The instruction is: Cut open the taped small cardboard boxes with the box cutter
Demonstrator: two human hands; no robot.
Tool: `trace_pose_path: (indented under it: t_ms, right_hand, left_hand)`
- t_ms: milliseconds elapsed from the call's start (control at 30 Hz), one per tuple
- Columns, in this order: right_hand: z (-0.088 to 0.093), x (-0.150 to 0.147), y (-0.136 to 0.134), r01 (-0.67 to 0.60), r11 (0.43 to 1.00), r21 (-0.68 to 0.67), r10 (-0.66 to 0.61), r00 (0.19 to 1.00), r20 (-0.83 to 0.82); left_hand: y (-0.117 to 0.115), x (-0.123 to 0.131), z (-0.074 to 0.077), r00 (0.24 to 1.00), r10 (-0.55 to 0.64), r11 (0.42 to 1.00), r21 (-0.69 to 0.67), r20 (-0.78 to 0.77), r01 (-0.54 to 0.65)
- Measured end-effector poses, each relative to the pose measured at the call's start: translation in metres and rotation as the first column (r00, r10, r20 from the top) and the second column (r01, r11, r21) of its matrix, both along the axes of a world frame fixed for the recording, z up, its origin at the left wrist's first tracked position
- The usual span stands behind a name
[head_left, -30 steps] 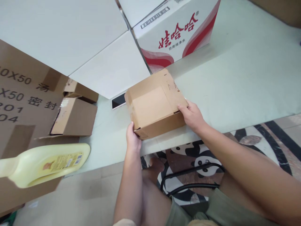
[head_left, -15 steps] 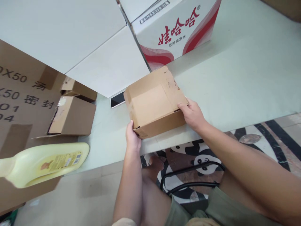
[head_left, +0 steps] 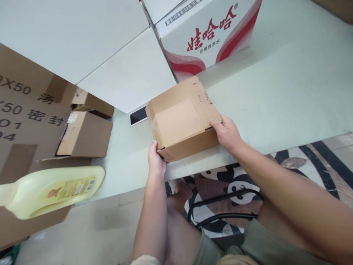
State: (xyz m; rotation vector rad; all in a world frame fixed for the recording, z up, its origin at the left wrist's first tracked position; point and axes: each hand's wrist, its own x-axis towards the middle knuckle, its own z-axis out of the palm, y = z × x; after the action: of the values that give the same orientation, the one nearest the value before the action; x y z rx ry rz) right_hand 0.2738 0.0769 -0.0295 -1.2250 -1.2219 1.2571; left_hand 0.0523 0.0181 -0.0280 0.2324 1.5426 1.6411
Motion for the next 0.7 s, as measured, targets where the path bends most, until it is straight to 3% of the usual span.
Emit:
trace_pose_path:
  t_ms: [700]
  right_hand:
    - [-0.0001,-0.0003,0.0003,-0.008,1.000,0.024,0.008,0.999,-0.033]
  left_hand:
    - [0.0002,-0.0030,-0.0037,1.000,-0.017,1.000,0.000,-0.010,0.017]
